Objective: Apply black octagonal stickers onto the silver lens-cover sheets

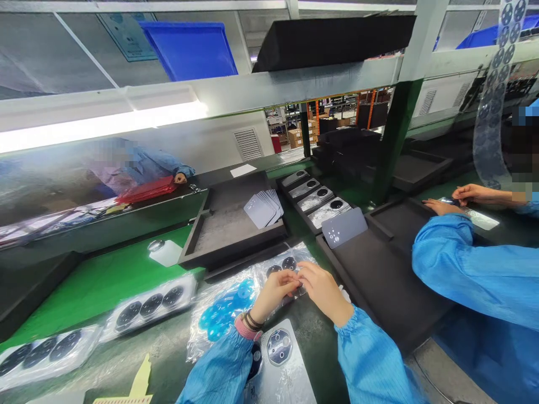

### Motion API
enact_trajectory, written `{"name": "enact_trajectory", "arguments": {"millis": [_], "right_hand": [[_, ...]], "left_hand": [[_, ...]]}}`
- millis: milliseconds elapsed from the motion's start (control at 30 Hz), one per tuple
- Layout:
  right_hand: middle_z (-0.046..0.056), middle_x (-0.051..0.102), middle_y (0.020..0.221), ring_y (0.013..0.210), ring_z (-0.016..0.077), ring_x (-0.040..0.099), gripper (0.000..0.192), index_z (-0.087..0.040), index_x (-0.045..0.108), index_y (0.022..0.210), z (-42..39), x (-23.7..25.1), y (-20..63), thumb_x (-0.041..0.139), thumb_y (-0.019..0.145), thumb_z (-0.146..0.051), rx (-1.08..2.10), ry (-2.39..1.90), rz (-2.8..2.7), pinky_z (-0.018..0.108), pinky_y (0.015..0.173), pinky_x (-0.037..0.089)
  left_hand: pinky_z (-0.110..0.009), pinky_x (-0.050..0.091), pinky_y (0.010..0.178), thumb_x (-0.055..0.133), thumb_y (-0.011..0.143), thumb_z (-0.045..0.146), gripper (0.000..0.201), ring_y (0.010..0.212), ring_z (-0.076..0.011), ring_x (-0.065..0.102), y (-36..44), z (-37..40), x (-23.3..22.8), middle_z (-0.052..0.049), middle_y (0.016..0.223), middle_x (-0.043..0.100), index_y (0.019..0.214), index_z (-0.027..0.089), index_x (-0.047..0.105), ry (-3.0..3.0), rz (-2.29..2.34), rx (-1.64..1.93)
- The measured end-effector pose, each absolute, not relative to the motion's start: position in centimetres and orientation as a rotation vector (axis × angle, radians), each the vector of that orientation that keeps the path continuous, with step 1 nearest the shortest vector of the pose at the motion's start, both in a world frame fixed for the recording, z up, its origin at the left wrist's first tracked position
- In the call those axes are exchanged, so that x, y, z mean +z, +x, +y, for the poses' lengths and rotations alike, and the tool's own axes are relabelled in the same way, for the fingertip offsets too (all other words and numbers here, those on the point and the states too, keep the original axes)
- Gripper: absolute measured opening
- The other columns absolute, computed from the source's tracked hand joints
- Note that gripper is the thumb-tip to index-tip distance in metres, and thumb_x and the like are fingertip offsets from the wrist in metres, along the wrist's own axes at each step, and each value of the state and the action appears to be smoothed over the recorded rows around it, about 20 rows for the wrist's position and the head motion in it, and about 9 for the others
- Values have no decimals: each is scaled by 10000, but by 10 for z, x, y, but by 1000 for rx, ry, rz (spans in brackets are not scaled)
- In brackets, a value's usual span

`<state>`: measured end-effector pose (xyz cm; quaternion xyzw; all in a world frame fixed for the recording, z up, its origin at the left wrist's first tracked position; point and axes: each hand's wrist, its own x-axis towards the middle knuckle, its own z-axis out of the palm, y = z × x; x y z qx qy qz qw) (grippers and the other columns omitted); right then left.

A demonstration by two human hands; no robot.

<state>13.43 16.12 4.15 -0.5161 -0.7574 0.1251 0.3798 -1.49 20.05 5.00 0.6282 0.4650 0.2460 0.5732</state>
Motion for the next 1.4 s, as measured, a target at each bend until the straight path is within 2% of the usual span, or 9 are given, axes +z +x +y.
{"name": "enact_trajectory", "arguments": {"millis": [467,733,933,1067,1167,1300,1400], "right_hand": [[60,685,1137,1006,196,675,244,-216,609,775,162,37,135,456,829,-34,410,-1236,-1885,320,888,552],[85,660,1124,966,187,675,248,-207,611,779,163,36,135,448,815,-24,452,-1210,-1892,305,848,551],[84,653,1095,993,192,657,234,-215,591,748,162,42,139,432,828,-64,510,-1219,-1841,334,887,532],[80,653,1118,992,206,656,210,-220,584,729,161,42,138,438,830,-109,572,-1240,-1790,369,903,529],[75,675,1053,978,216,658,197,-221,605,756,161,40,135,448,811,-116,585,-1244,-1743,383,903,531],[60,683,947,900,208,666,176,-228,616,866,162,37,133,480,794,-141,637,-1254,-1626,337,761,577],[48,674,885,838,199,665,122,-227,591,845,161,37,132,508,783,-163,672,-1260,-1555,298,657,582]], "left_hand": [[-252,483,587,640,857,165,137,600,-103,573,-18,200,52,44,672,598,728,133,605,1511,1128,545],[-261,497,599,632,874,205,179,591,-102,574,-18,201,53,47,661,593,713,135,596,1534,1156,507],[-247,468,556,619,880,240,211,563,-98,555,-20,202,56,45,649,589,696,142,584,1531,1192,546],[-252,447,572,607,822,161,128,572,-108,551,-20,198,61,43,637,594,694,158,602,1552,1182,634],[-261,451,608,600,727,142,70,624,-133,580,-17,196,61,27,655,632,676,180,628,1564,1141,684],[-259,463,567,612,686,142,38,615,-146,594,-14,197,55,11,645,640,686,178,627,1540,1072,653],[-255,470,573,658,727,154,62,601,-125,582,-15,199,51,29,636,613,694,162,606,1541,1051,648]]}}
